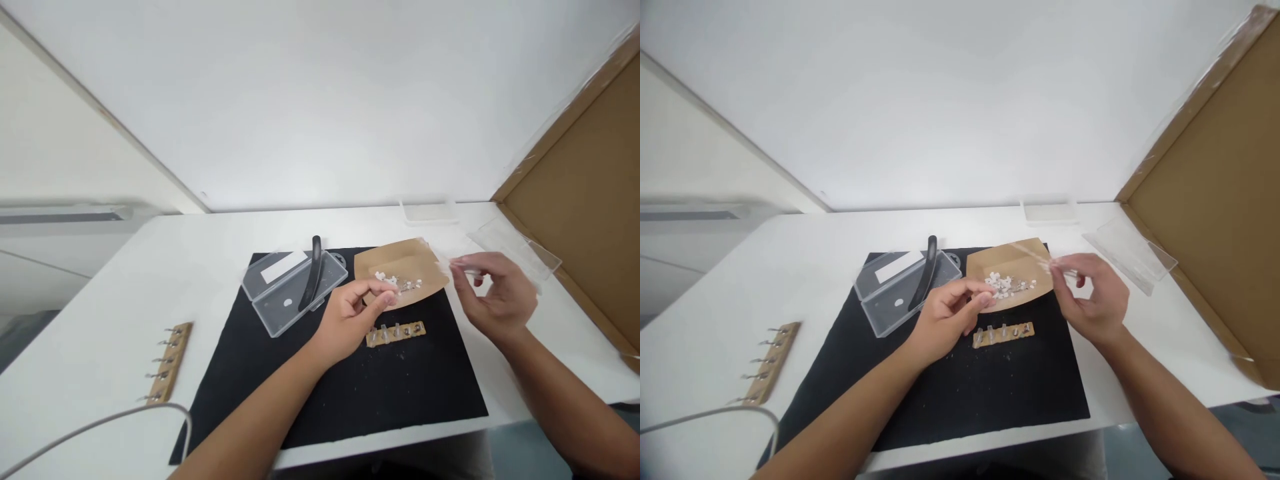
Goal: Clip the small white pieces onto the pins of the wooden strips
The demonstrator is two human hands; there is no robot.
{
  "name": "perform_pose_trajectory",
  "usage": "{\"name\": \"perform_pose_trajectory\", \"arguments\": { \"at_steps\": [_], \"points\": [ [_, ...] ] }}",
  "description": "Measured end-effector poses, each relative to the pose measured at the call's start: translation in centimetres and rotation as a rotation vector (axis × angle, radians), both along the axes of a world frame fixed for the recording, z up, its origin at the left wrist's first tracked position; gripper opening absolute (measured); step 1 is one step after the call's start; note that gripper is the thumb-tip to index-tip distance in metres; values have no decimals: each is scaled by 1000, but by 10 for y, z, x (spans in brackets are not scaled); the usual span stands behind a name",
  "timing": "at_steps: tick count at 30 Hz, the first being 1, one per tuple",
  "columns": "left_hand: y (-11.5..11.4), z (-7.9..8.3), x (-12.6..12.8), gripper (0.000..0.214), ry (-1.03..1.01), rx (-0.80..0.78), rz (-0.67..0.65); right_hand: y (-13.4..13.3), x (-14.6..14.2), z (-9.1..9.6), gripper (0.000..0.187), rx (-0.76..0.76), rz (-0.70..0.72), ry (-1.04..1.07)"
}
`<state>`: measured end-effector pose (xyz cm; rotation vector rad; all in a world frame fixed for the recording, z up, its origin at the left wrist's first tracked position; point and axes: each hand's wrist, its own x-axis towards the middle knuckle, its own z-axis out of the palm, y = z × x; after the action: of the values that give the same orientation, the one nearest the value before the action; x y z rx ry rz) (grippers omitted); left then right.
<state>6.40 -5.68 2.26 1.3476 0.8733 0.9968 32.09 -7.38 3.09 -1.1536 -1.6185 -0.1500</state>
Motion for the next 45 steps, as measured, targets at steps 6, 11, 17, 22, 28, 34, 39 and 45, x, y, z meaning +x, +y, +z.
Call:
{"name": "perform_pose_trajectory", "arguments": {
  "at_steps": [6,11,17,22,28,34,39,45],
  "points": [
    [1,-1,0,29,211,262,129,19,17,5,36,-162,-301,-123],
    [1,-3,0,30,284,374,117,25,33,1,34,-247,-348,-285],
    [1,-8,2,29,239,310,141,26,31,4,37,-228,-215,-285],
    [1,-7,3,22,258,394,189,15,9,4,26,-123,156,-235],
    [-6,-8,7,18,220,567,132,-3,-24,-8,28,-484,556,-31],
    [-12,-5,9,16,205,583,128,-4,-28,-15,15,-675,703,251],
    [-11,-11,8,13,307,817,173,0,-29,-11,9,-698,810,293],
    [-14,-20,11,18,436,1052,211,-1,-29,-9,3,-563,733,138]
  ]
}}
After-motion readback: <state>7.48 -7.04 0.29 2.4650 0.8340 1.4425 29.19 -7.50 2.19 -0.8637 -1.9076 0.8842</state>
